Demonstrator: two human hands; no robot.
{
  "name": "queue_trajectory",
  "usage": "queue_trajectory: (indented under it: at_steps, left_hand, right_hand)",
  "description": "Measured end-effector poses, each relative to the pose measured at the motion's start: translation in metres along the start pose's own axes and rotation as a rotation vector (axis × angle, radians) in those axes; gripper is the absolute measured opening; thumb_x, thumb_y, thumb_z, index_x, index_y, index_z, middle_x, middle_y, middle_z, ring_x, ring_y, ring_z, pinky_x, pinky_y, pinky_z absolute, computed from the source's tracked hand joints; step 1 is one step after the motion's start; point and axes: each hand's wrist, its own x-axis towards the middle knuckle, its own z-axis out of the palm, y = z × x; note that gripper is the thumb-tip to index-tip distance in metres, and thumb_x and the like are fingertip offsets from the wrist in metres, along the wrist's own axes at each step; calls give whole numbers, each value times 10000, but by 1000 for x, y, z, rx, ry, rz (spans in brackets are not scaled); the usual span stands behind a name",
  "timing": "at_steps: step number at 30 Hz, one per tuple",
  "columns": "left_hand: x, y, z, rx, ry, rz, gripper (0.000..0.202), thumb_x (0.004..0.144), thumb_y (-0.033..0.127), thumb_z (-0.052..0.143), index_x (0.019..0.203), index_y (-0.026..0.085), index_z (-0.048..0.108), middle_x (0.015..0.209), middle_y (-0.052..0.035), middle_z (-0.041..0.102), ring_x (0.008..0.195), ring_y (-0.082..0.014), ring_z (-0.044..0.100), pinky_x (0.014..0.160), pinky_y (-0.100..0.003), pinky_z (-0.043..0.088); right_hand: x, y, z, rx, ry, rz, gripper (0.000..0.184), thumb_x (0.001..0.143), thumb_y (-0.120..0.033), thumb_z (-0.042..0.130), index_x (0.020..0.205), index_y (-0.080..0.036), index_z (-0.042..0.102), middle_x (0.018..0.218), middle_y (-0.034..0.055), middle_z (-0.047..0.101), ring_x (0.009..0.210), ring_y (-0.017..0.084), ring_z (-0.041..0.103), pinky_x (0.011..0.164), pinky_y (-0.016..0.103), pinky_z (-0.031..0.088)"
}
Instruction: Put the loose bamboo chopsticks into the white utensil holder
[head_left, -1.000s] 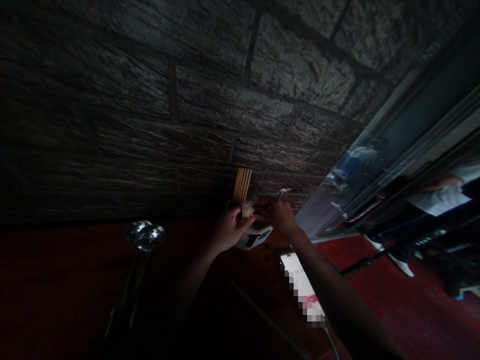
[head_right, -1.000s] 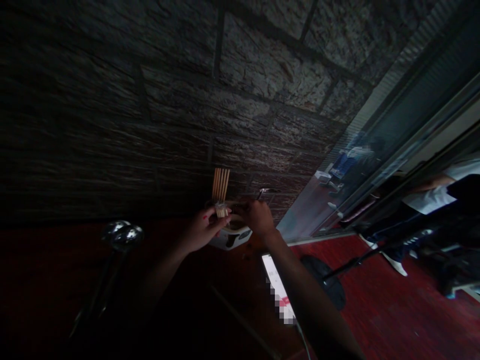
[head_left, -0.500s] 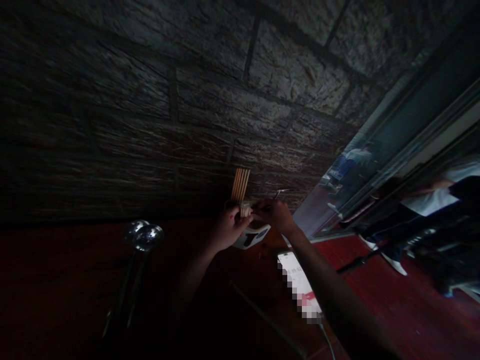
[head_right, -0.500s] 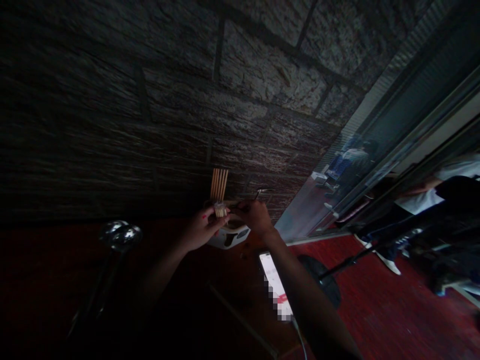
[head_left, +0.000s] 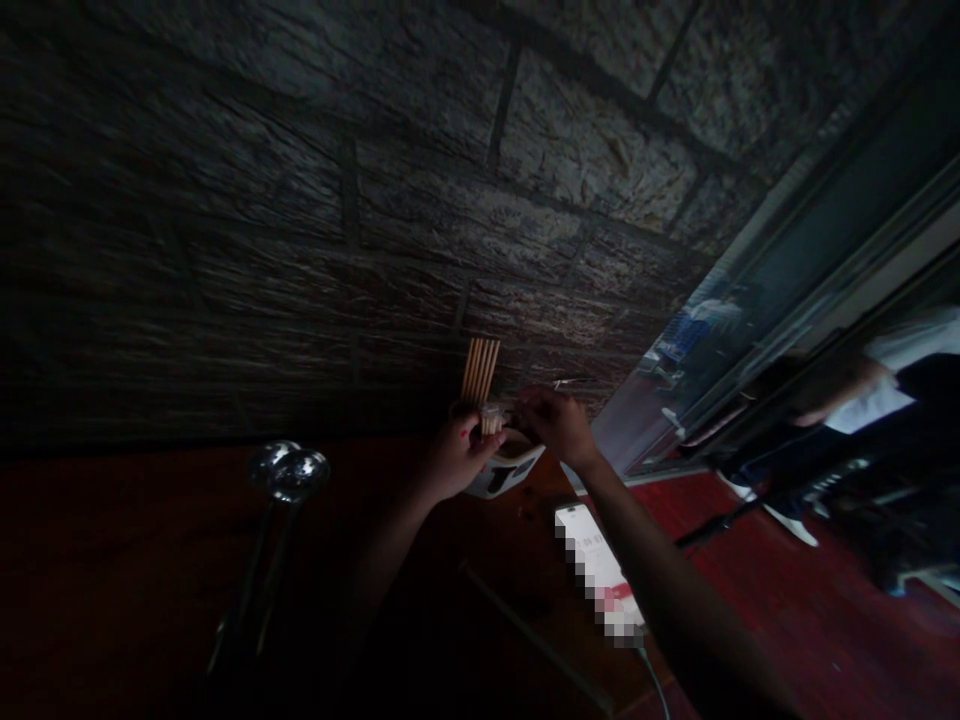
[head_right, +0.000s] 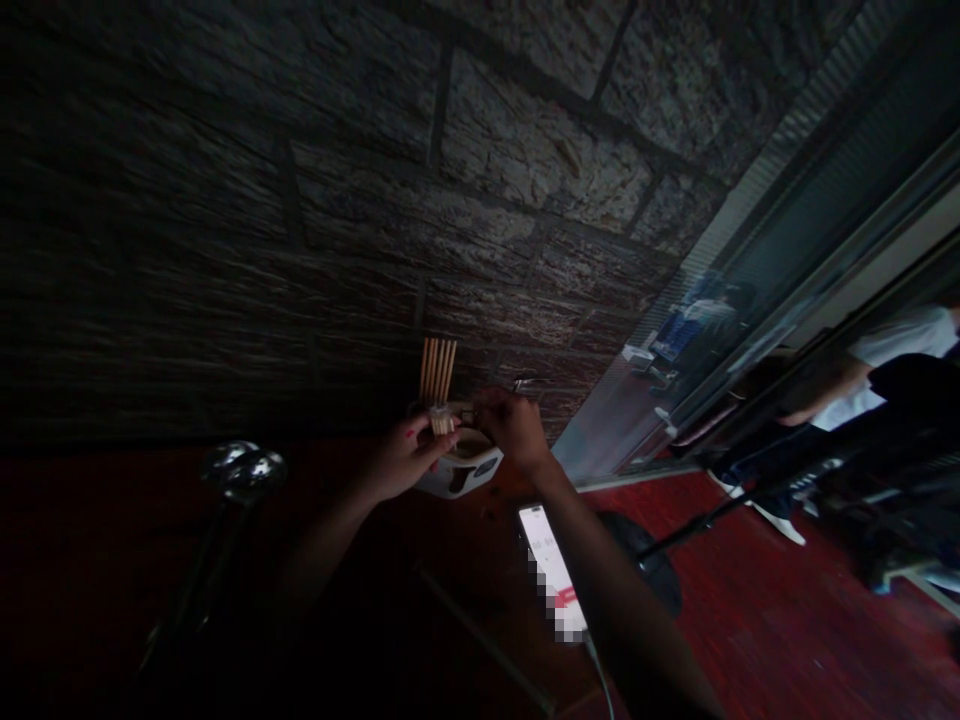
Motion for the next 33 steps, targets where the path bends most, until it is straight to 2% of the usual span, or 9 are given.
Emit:
queue_trajectory:
  at_steps: [3, 8, 14, 18, 25, 29, 33]
  left_hand:
    - [1, -4, 0, 4, 0, 24, 342, 854, 404, 575, 1073, 146, 622, 715, -10, 605, 491, -94, 526, 447, -204, 408]
    - [0, -4, -1, 16, 6, 36, 359, 859, 427, 575, 1076, 147, 632, 576, 23, 549, 460, -108, 508, 420, -205, 375]
    - [1, -4, -2, 77, 23, 102, 363, 857, 434, 586, 1074, 149, 648, 674, -28, 639, 527, -137, 558, 471, -232, 425]
    - [1, -5, -1, 95, 31, 121, 364, 864, 444, 576, 1061, 149, 654, 706, -44, 658, 595, -159, 594, 505, -240, 440]
    - [2, -7, -1, 87, 9, 74, 391, 859, 459, 578, 1082, 144, 643, 590, 7, 579, 490, -126, 530, 459, -223, 399]
    - [2, -7, -2, 85, 9, 61, 402, 862, 463, 570, 1081, 134, 642, 561, 19, 553, 476, -126, 526, 466, -228, 401]
    - [2, -9, -1, 64, 8, 95, 375, 862, 442, 571, 1075, 141, 640, 639, -3, 599, 498, -120, 531, 483, -230, 416]
  right_hand:
    - [0, -9, -12, 90, 81, -12, 252, 843, -285, 561, 1033, -178, 688, 802, 40, 750, 708, 165, 710, 659, 229, 531]
    - [-3, -27, -33, 315, 213, 18, 263, 837, -398, 577, 920, -173, 684, 1007, 87, 736, 737, 185, 718, 601, 244, 571]
    - [1, -34, -49, 497, 287, 28, 248, 763, -383, 673, 851, -154, 700, 842, 77, 741, 699, 204, 724, 667, 296, 606]
    - [6, -28, -47, 517, 277, 62, 273, 731, -403, 704, 822, -146, 709, 808, 83, 740, 674, 212, 724, 656, 311, 609]
    - [11, -29, -47, 413, 243, 60, 314, 743, -456, 689, 837, -157, 713, 761, 86, 743, 693, 224, 728, 657, 307, 600]
    - [7, -34, -52, 356, 194, 26, 270, 765, -406, 670, 845, -152, 713, 783, 80, 746, 702, 215, 727, 660, 297, 595]
    - [2, -31, -57, 270, 221, -2, 203, 777, -340, 653, 847, -165, 727, 810, 55, 753, 722, 200, 725, 674, 286, 590]
